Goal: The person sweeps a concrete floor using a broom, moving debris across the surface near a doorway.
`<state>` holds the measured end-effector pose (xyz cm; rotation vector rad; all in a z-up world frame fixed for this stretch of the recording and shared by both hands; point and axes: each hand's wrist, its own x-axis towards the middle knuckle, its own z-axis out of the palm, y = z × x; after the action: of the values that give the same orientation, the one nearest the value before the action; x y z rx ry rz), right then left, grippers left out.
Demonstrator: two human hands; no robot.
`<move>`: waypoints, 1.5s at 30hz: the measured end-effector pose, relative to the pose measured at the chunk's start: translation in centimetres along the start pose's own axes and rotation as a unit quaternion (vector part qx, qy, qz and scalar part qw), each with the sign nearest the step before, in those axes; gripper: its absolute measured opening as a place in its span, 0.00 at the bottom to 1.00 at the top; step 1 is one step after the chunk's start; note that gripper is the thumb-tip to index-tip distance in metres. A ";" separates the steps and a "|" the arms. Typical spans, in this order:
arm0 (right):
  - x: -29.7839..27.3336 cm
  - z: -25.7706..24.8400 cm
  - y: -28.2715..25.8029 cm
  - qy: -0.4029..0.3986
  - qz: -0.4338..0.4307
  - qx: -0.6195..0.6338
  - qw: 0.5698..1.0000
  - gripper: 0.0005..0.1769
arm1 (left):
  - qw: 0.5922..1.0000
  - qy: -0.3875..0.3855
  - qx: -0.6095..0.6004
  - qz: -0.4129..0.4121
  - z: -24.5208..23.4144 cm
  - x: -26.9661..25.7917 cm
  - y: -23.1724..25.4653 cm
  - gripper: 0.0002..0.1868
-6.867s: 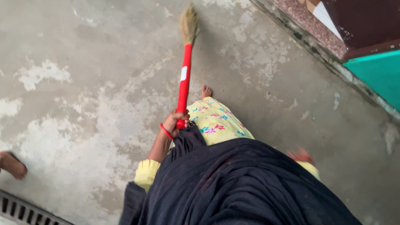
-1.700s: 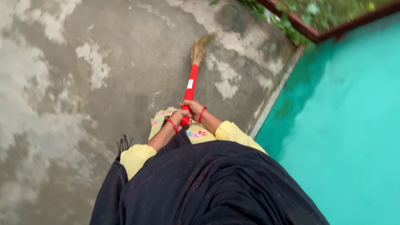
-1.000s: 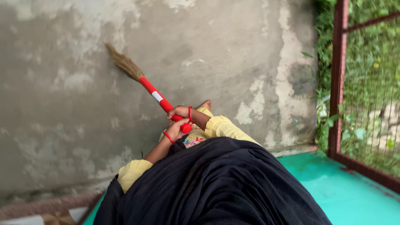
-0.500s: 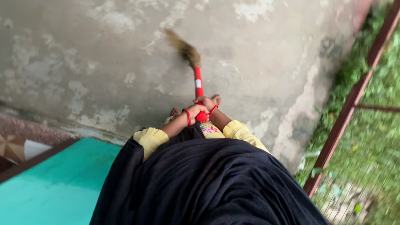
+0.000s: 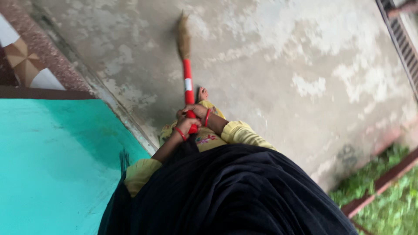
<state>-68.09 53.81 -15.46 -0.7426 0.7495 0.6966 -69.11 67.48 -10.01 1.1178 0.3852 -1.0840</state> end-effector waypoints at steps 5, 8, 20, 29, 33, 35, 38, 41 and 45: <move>5.1 4.0 -3.6 -0.118 0.105 -0.036 0.987 0.12 | 0.984 0.158 -0.067 0.054 -1.4 3.9 3.2 0.38; 6.7 4.7 -7.2 -0.105 0.080 -0.150 0.980 0.12 | 0.982 0.164 -0.086 -0.025 -1.5 8.0 5.1 0.18; 6.6 -0.5 -19.4 -0.008 0.031 0.100 0.995 0.08 | 0.996 0.070 0.020 -0.050 3.3 15.9 15.8 0.41; 14.6 9.8 -24.2 0.027 -0.050 -0.168 0.984 0.07 | 0.984 0.040 -0.073 0.160 -6.0 15.9 21.2 0.50; 23.1 15.2 -27.5 -0.106 0.006 -0.193 0.976 0.10 | 0.978 0.091 -0.144 0.119 -11.1 18.4 26.1 0.43; 26.1 18.3 -30.0 -0.179 0.029 -0.183 0.966 0.12 | 0.979 0.098 -0.143 0.111 -13.3 19.8 29.1 0.43; 28.1 21.8 -31.9 -0.098 0.017 -0.268 0.958 0.11 | 0.981 0.105 -0.137 0.084 -16.0 21.4 33.6 0.43; 29.1 23.5 -33.9 -0.318 0.043 0.039 0.946 0.03 | 0.989 0.086 -0.117 0.033 -17.5 23.0 37.8 0.42; 29.8 22.8 -36.9 -0.243 0.041 -0.041 0.968 0.14 | 0.996 0.072 -0.041 -0.038 -17.2 25.4 42.0 0.41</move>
<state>-15.85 60.00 -15.13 -0.5828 0.3043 0.9445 -17.35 70.70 -13.86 1.1191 0.5839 -1.0474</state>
